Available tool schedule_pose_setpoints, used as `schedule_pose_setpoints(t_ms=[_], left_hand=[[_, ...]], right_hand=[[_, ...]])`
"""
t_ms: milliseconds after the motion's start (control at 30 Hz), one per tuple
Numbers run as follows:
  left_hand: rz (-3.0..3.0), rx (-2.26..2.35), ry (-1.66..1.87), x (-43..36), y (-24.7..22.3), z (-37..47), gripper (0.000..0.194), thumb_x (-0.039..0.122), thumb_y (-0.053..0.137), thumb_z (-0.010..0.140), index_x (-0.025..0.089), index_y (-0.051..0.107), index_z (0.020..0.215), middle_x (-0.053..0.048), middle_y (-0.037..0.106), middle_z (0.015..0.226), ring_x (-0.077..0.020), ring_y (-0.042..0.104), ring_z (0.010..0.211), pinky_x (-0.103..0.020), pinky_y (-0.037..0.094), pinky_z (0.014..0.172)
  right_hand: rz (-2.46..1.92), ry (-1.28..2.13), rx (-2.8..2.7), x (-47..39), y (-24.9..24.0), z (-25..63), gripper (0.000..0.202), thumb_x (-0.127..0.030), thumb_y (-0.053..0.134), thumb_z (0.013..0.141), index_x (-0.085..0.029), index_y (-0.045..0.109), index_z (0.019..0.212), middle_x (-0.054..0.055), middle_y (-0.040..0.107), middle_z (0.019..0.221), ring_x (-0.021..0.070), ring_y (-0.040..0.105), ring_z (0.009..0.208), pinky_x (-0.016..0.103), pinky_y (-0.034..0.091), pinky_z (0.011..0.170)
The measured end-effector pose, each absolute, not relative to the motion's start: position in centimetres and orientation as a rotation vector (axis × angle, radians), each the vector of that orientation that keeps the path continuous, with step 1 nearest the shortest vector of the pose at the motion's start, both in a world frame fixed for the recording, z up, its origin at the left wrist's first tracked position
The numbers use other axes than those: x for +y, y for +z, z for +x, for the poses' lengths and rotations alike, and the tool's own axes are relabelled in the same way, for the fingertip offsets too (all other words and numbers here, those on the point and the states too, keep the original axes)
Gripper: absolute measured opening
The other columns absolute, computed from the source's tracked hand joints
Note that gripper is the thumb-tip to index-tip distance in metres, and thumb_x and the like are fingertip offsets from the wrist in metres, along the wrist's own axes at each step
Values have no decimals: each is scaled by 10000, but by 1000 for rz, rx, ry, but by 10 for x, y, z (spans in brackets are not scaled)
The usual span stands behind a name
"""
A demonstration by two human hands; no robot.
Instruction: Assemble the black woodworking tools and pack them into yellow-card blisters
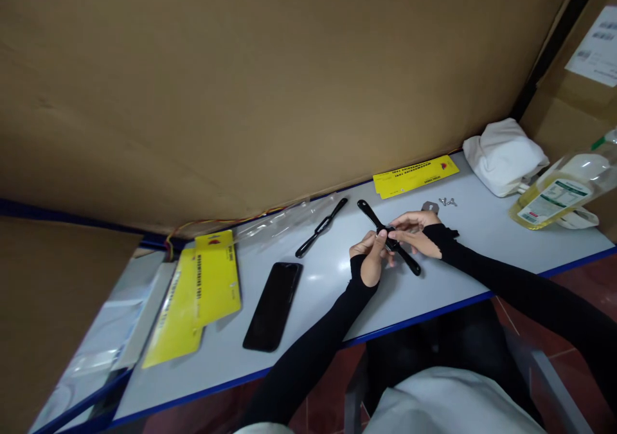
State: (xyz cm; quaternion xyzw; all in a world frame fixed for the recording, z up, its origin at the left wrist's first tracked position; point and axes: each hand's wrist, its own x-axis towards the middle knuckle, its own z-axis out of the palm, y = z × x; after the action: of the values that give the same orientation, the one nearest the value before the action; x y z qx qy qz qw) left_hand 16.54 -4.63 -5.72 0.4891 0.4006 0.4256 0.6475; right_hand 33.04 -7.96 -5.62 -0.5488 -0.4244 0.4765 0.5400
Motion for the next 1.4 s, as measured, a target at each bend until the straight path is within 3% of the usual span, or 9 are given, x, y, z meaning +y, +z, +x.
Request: schedule_pose_setpoints(t_ms=[133,400,600,800,967,1033,1200,1400], left_hand=[[1224,956,1046,-49,-51,164,509,604,842,807,160,719,592,-7,595,639,-95,541,414,-254,432,379],[1177,1005,1080,-50,-46,165,431,530,867,790,156,739,619,0,603,600,-92,522,379,-240,403,348],[1190,1018,1084,-50,-42,165,381,510,890,762,156,780,680,-4,645,670,-118,609,419,-246,500,380],[1228,1055,1068,-48,-48,166,426,552,867,783,148,776,686,-15,654,668,-130,630,427,-244,518,382],[1204,1002,1067,-46,-56,169,489,612,856,771,146,761,661,-32,668,696,-164,686,500,-294,614,460],[1184,996,1080,-47,-55,170,484,613,856,771,145,769,681,-37,684,710,-162,688,509,-296,619,479],[1188,1032,1111,-49,-53,171,468,602,849,786,150,764,694,-29,688,666,-149,664,462,-259,546,454],[1228,1034,1124,-49,-51,171,447,574,837,811,156,752,679,-33,698,659,-133,635,430,-252,503,445]], right_hand=[[-1211,1138,-972,-83,-55,329,506,-554,924,712,-142,863,1000,81,795,777,117,592,430,301,551,453],[-1174,1271,-917,-81,-57,328,505,-525,940,702,-169,870,1055,58,817,802,115,652,484,286,578,541],[-1215,1177,-903,-84,-53,326,481,-514,944,691,-167,877,1018,110,841,947,118,642,501,314,578,561],[-1245,1152,-924,-84,-53,326,546,-559,919,705,-139,874,1050,95,810,819,110,589,511,301,532,543],[-1293,1118,-882,-83,-57,325,589,-574,897,721,-132,864,1109,62,767,708,110,554,510,288,481,513],[-1285,1107,-866,-83,-58,323,566,-574,892,729,-152,867,1105,66,789,749,122,601,555,295,525,566],[-1249,1117,-842,-82,-57,321,502,-586,918,689,-186,872,988,112,842,1004,236,783,890,389,632,876],[-1257,1072,-804,-82,-55,317,527,-653,922,649,-185,863,884,105,839,916,246,780,830,405,632,850]])
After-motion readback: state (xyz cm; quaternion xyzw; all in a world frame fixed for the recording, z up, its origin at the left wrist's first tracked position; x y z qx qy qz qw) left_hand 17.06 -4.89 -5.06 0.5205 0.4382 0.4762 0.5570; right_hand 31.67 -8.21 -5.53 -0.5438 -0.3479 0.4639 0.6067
